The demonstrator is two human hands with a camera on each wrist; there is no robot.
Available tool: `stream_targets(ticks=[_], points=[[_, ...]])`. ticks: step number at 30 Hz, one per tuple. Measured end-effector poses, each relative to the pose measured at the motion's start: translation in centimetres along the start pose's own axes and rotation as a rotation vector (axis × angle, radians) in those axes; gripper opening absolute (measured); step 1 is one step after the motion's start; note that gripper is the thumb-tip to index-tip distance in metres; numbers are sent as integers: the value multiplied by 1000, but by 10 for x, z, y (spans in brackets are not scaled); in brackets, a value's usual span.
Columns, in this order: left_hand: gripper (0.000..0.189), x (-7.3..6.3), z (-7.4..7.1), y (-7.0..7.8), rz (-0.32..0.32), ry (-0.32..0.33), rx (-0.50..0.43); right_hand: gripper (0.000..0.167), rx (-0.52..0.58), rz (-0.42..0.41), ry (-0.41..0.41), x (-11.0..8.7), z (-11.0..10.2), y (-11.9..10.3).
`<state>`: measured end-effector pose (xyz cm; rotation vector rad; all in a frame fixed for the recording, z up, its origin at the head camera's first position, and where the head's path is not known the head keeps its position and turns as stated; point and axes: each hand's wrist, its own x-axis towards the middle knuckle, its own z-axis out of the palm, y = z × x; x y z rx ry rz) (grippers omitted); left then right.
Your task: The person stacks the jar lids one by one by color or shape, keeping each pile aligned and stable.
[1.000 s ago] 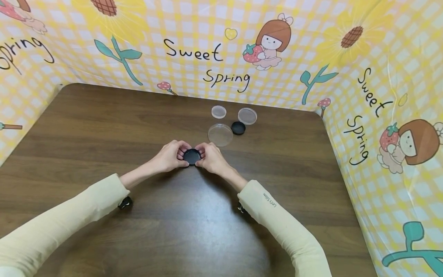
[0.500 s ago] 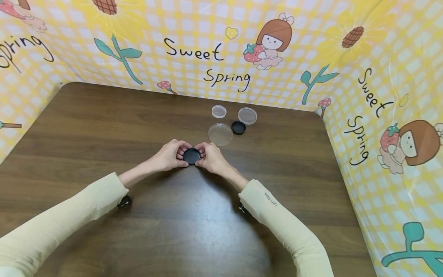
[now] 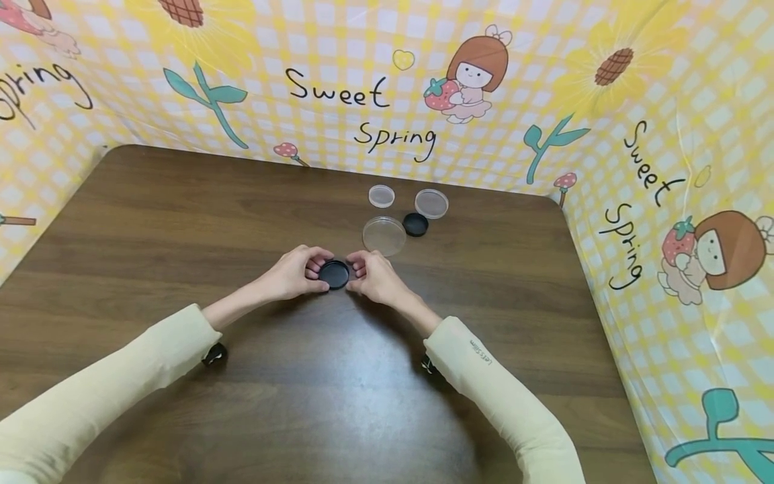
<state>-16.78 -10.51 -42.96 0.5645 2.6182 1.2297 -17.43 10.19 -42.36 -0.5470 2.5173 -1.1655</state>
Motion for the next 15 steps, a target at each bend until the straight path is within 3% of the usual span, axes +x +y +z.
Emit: stream_targets(ticks=[15], points=[[46,19,1,13,-20,62,41,42,35,-6,54,-23,-26,24]])
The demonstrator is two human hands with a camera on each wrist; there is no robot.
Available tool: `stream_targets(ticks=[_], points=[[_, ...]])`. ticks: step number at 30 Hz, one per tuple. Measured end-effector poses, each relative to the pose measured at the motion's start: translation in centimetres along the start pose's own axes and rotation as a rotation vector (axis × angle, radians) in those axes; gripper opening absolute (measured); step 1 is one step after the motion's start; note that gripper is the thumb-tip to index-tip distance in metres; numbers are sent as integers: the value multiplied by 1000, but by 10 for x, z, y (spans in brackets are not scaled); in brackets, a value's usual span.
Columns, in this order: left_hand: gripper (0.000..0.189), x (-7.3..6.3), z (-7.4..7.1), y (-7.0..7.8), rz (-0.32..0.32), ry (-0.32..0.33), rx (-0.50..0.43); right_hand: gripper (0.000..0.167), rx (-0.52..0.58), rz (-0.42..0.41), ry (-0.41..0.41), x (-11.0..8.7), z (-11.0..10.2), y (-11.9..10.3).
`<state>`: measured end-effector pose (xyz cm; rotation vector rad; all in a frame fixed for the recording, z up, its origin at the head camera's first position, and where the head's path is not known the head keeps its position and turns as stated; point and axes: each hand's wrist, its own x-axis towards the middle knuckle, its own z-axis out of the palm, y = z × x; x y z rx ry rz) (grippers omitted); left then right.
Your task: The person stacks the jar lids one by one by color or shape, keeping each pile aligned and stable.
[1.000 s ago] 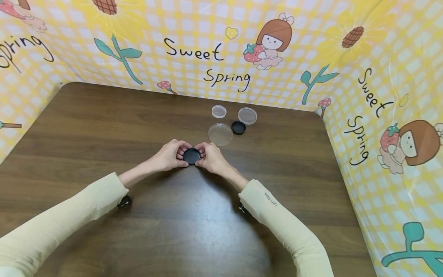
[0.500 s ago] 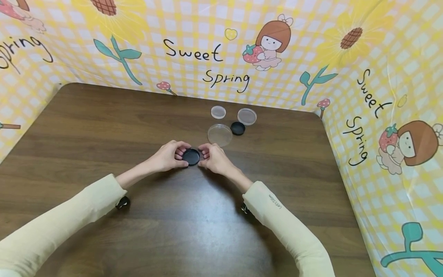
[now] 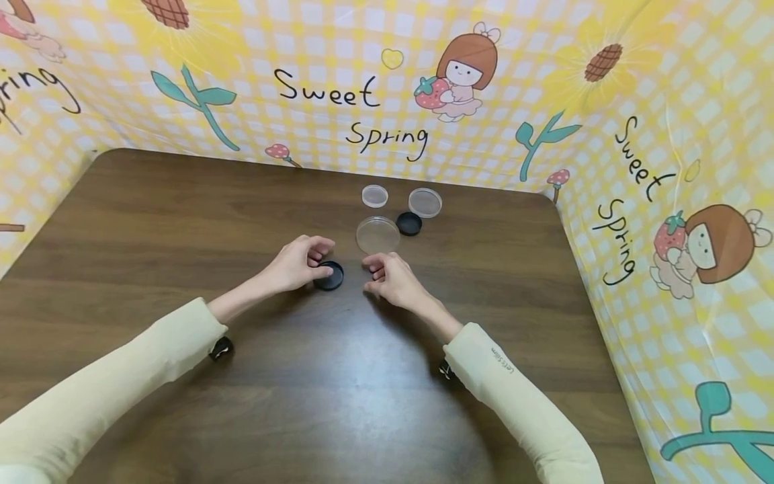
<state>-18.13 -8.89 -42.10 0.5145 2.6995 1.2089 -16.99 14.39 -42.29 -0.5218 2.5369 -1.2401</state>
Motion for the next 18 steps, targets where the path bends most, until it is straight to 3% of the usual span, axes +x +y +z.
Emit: stream_targets(ticks=[8,18], points=[[49,17,3,14,3,-2,27,41,-36,7,83,-5,-24,17],[48,57,17,32,37,-5,17,40,-38,57,196,4,-56,38]])
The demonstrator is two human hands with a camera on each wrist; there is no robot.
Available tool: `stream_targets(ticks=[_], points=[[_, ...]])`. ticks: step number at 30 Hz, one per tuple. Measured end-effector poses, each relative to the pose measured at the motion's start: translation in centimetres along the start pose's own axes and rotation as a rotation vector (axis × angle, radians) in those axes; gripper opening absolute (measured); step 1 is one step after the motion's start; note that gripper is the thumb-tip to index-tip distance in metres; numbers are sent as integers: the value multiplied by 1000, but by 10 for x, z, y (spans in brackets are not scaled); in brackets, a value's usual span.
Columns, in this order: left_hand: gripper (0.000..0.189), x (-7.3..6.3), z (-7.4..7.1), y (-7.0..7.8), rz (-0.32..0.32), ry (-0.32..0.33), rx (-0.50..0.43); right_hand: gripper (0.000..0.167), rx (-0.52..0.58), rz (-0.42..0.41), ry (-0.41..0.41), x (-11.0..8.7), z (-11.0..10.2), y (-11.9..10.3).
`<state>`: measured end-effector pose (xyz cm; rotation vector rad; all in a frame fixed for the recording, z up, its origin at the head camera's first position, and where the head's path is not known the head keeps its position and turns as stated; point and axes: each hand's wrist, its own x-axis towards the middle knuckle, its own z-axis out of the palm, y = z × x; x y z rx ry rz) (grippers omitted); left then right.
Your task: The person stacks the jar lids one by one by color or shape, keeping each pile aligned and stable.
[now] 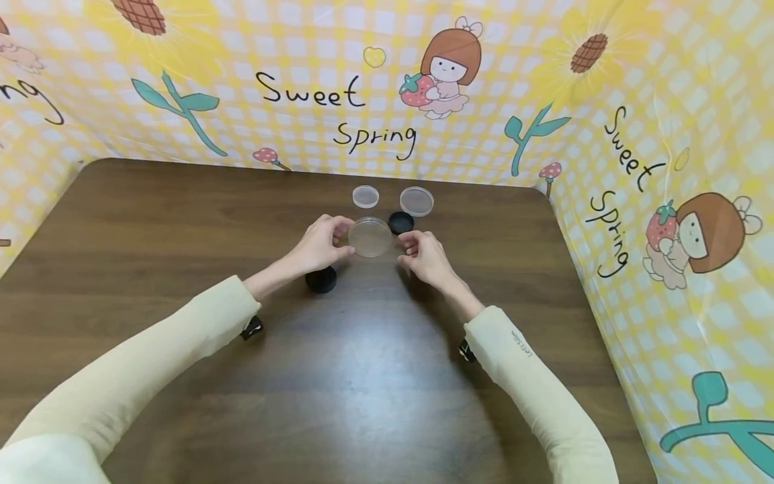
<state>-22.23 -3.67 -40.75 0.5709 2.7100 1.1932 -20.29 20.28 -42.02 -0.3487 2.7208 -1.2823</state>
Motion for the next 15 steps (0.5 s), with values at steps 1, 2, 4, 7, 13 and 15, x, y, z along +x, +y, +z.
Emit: stream_targets(ticks=[1,2,4,7,13,15], points=[[48,5,1,2,6,-4,-3,40,9,10,11,2,-2,2],[48,9,2,4,11,-9,-3,41,14,16,23,4,-3,3],[47,19,3,7,24,-22,-9,41,19,25,46,7,-4,6],[43,36,3,12,44,-27,-3,41,34,42,85,12,-3,10],[36,74,7,20,96,-76,49,42,51,91,153,21,1,12],[36,85,9,21,111,-104,69,42,52,105,182,24,1,12]])
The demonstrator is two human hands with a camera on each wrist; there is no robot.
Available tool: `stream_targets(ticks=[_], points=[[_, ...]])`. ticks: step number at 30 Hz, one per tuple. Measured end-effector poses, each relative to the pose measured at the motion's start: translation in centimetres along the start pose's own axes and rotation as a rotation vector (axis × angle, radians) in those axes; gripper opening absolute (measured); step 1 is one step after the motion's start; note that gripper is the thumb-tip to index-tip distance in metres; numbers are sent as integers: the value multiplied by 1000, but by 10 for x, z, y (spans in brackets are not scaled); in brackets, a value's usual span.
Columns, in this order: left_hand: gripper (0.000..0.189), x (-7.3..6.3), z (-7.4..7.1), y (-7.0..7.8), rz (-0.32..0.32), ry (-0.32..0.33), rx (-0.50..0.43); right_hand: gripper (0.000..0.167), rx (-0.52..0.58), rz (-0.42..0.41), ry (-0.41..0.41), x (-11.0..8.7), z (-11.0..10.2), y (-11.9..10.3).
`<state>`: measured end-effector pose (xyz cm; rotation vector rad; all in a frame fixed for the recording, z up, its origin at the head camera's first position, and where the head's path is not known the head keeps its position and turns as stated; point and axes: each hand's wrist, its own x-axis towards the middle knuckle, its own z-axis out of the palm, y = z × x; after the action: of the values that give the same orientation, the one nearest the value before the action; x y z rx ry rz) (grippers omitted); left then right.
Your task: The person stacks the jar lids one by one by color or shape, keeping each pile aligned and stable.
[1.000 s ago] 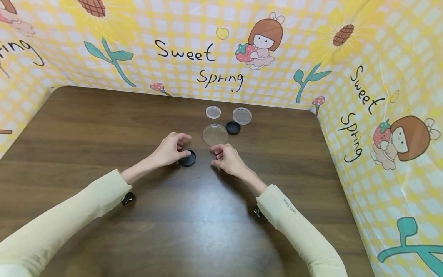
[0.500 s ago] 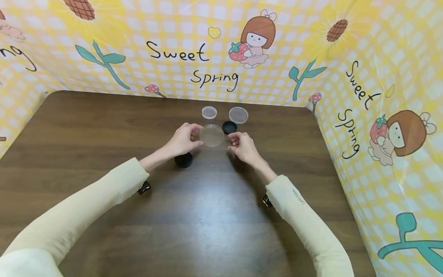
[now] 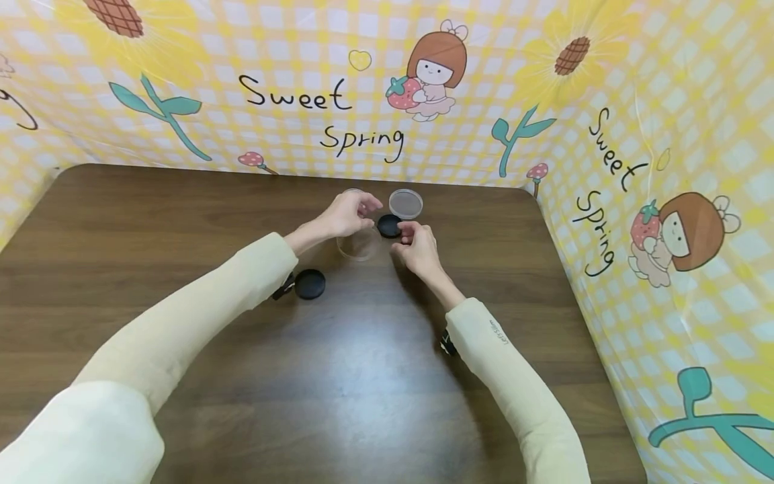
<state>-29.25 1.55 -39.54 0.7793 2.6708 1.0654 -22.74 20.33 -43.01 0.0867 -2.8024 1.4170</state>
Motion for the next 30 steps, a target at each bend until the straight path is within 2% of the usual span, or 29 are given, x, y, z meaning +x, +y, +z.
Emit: stream_targets(ticks=[4,8,14,16,24,30], points=[[35,17,2,-7,-23,-25,14,41,10,19,46,5,1,3],[33,28,4,-12,-61,-45,-12,41,45,62,86,9,1,7],[29,36,9,-11,-96,-69,-42,45,296,179,137,11,4,6],[27,37,11,-12,-103,-77,-35,45,339,201,146,12,5,5],[22,45,18,-13,-118,-63,-14,41,310,206,151,18,8,4],[23,50,24,-10,-131,-69,3,41,202,212,158,21,10,4]])
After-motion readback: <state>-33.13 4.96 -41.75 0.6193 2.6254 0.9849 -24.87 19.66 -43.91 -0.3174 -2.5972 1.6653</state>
